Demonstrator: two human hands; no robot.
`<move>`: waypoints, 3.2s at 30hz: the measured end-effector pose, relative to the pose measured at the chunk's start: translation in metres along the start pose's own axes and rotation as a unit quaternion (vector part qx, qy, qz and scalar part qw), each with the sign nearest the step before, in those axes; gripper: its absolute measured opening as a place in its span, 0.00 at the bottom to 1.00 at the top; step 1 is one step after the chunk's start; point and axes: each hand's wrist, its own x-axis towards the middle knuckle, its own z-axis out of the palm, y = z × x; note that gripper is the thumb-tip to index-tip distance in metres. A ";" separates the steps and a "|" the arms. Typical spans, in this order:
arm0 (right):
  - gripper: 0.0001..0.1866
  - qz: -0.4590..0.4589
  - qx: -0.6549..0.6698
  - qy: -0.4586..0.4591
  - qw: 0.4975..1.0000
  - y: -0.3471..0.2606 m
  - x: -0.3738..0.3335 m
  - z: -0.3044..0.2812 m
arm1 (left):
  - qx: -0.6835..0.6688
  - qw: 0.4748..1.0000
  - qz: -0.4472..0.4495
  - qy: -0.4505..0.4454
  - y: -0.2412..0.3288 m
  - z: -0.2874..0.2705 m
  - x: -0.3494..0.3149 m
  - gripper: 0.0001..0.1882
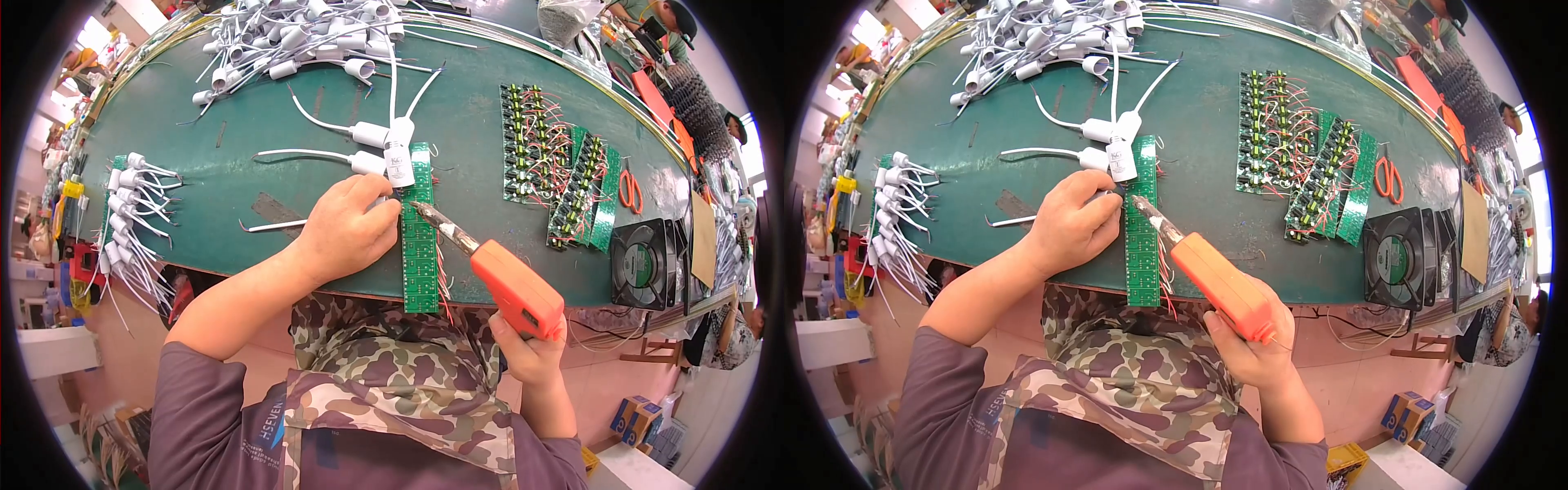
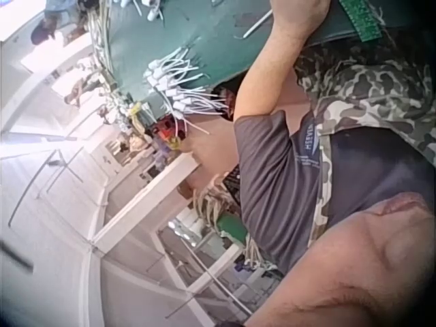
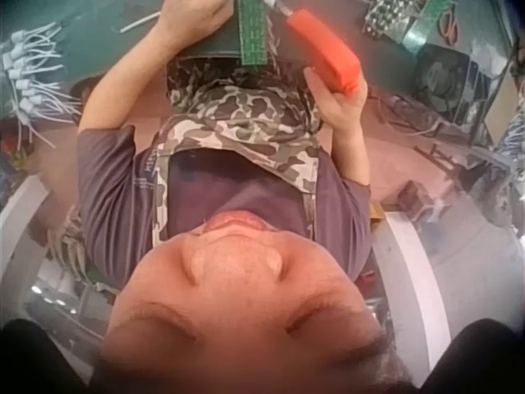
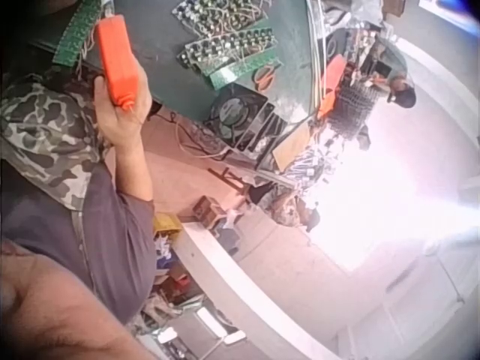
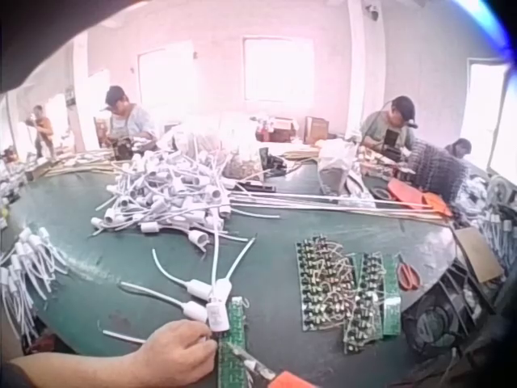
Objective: The person solders wires from light bulb sockets onto a circuit board using a soldering iron.
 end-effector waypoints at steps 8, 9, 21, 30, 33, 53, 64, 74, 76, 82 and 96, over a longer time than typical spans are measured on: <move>0.24 -0.023 -0.024 -0.002 0.999 0.001 0.002 -0.003 | 0.006 1.000 -0.004 -0.003 0.001 -0.001 0.000 0.09; 0.24 -0.047 -0.038 -0.007 0.998 0.002 0.004 -0.003 | 0.008 1.000 -0.007 -0.003 0.002 -0.001 0.000 0.09; 0.25 -0.020 -0.018 -0.009 1.000 0.002 0.001 -0.005 | -0.009 0.999 -0.032 0.006 0.005 -0.001 0.003 0.09; 0.26 -0.020 -0.006 -0.009 1.000 0.006 -0.002 -0.001 | 0.022 1.000 0.006 0.001 0.003 0.001 0.008 0.07; 0.25 -0.026 -0.024 -0.021 0.999 0.007 -0.002 -0.003 | 0.027 1.000 0.013 -0.001 0.004 0.001 0.009 0.08; 0.25 -0.037 -0.034 -0.032 0.998 0.004 0.001 -0.001 | 0.024 1.000 0.012 -0.004 0.002 0.005 0.009 0.08; 0.20 0.003 -0.043 0.016 0.999 0.002 -0.011 -0.008 | 0.020 1.000 0.012 0.001 0.000 0.005 0.006 0.08; 0.23 -0.061 -0.051 -0.019 0.997 0.003 -0.008 -0.009 | 0.017 1.000 0.006 -0.010 0.001 0.004 0.005 0.08; 0.21 -0.007 -0.037 0.010 0.999 -0.001 -0.008 -0.006 | 0.018 1.000 0.009 -0.008 0.001 0.004 0.005 0.08; 0.21 0.005 -0.011 0.005 1.000 -0.004 -0.004 -0.002 | 0.021 1.000 0.013 0.000 0.002 0.004 0.007 0.08; 0.19 -0.016 -0.028 -0.034 0.999 -0.003 0.003 0.000 | 0.026 1.000 0.013 -0.003 0.002 0.004 0.008 0.07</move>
